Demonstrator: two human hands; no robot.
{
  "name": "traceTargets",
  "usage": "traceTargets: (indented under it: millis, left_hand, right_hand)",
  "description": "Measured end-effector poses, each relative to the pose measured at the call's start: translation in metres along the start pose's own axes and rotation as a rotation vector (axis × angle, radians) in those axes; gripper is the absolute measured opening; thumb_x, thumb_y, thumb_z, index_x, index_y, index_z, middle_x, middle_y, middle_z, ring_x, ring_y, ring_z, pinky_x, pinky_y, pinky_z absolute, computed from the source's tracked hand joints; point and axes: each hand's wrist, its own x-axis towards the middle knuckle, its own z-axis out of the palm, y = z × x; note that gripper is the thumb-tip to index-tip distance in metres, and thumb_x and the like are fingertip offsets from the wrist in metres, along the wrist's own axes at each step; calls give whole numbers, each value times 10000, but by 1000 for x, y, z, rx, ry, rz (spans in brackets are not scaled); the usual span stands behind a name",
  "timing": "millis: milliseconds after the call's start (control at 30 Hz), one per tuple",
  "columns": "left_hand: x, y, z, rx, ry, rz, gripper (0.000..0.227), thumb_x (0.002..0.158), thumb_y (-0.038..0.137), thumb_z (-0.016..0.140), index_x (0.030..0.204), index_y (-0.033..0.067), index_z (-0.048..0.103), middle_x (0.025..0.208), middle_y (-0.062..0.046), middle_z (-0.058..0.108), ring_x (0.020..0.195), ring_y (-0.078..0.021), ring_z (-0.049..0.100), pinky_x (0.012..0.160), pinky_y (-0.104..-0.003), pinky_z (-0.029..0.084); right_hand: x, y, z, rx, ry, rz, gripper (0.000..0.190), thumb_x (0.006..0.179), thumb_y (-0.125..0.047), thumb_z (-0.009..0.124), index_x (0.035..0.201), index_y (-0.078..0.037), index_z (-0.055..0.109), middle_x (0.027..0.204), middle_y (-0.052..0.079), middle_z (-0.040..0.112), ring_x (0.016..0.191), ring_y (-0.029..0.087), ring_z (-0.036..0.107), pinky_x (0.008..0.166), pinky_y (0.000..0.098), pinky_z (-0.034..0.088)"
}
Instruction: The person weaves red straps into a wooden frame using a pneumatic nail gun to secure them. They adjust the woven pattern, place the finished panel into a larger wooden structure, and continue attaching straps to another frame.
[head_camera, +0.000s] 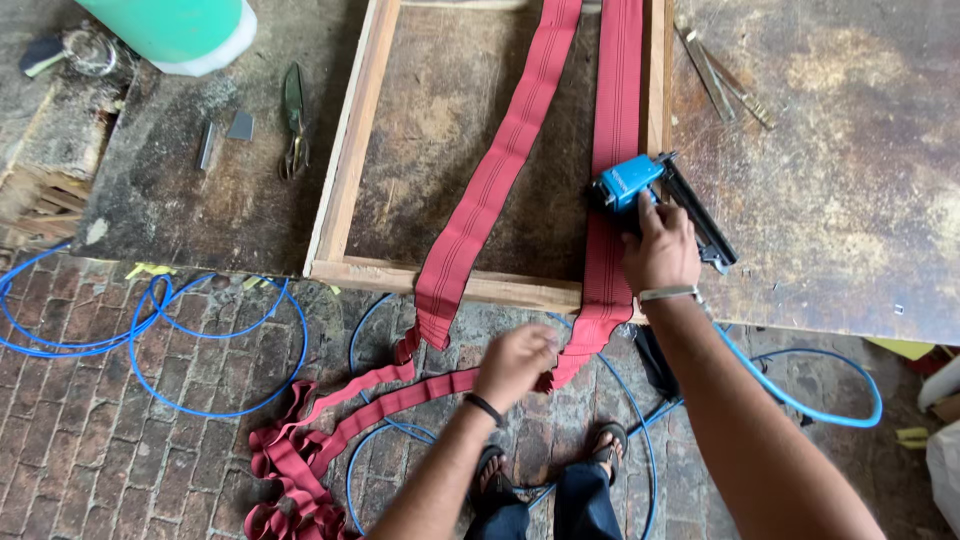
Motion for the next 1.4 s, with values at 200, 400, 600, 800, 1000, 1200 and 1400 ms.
traceTargets:
  millis: [200,400,600,800,1000,1200,1400]
  left_hand:
    - [142,44,-105,283,608,539,421,864,205,739,1229,16,650,1156,-157,722,1068,-276,685,933,-413,542]
    - [247,69,-149,169,208,-348,645,793,418,836,1239,-16,670,1337,-219,703,1269,-337,652,1066,-432,496]
    - [257,120,-127,-78,-208,-454,568,913,386,690,1366,62,576,1437,-182,489,1282,-329,502,1112,-586,331]
    - [271,139,-96,-424,-410,-433,406,1018,324,586,1225,-25,610,1080,-219,767,925,-319,754,945,-421,578]
    - [267,88,-51,-388,-406,-244,286,1062,183,484,1064,-4,700,942,-157,756,812,-260,757,789,-382,606]
    - [220,66,-29,-653,-109,-262,349,1093,241,437,885,33,625,621,-28,534,500,-181,500,572,-423,545]
    - [100,30,20,-736,3,-279,445,1087,402,471,804,73,570,519,37,416,406,-125,371,445,-345,426]
  right_hand:
    - [-41,-42,-24,165,-375,-171,888,694,-247,791,1523,-170,481,1529,141,474,1405,339,466,1175,423,418]
    - [-20,-66,-51,-325,-784,-159,1281,768,-596,754,1607,-5,-13,1709,184,-12,1593,284,23,1298,357,78]
    - [-13,-69,-55,-307,-809,-112,1272,768,-608,742,1603,-29,-24,1702,172,-26,1578,297,27,1278,376,86]
    - [-13,-75,-53,-339,-794,-98,1267,756,-561,751,1606,-23,-19,1703,182,-19,1582,288,36,1279,360,93]
    - [-15,-75,-45,-356,-794,-42,1292,729,-554,763,1614,-36,-23,1704,171,-26,1575,277,36,1273,366,78]
    - [-15,-75,-45,-358,-760,-33,1295,698,-577,765,1627,-74,15,1713,127,11,1583,247,53,1273,384,75]
    - [-24,-60,-23,-317,-674,-42,1302,637,-608,764,1613,-68,89,1695,142,61,1567,258,65,1248,404,101]
